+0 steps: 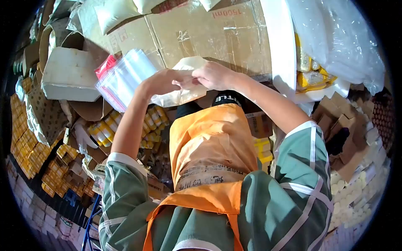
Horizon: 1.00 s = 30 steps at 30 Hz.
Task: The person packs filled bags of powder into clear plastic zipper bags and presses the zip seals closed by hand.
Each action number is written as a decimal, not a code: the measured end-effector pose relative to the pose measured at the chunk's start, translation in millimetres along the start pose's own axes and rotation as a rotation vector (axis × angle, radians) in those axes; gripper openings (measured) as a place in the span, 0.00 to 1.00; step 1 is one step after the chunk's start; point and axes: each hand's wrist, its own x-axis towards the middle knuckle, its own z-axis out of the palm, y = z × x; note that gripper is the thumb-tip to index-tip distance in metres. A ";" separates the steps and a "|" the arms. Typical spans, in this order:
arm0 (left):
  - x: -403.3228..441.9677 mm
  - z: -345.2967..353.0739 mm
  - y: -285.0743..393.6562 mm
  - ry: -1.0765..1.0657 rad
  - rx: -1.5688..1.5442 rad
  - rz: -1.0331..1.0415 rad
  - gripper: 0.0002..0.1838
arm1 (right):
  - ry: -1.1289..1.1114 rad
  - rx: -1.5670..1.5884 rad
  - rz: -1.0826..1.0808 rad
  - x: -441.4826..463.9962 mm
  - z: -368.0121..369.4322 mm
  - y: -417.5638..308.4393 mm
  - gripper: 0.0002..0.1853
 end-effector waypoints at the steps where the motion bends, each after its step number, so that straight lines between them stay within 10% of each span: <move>1: 5.1 -0.3 -7.5 -0.006 -0.008 -0.001 0.16 | -0.096 0.047 0.106 6.0 1.2 0.3 0.05; 5: -7.0 -5.8 6.0 -0.143 -0.171 0.077 0.16 | -0.312 0.486 0.184 36.7 25.8 44.5 0.09; 9: -23.4 23.6 62.4 0.435 0.072 -0.411 0.21 | -0.333 0.831 0.281 43.3 27.9 57.8 0.11; 16: 0.2 64.9 22.2 0.900 0.038 -0.122 0.05 | -0.052 0.833 0.254 27.5 26.6 54.8 0.11; 30: 45.3 49.4 13.9 0.902 -0.235 0.166 0.13 | 0.392 0.664 0.304 -1.4 29.6 33.7 0.10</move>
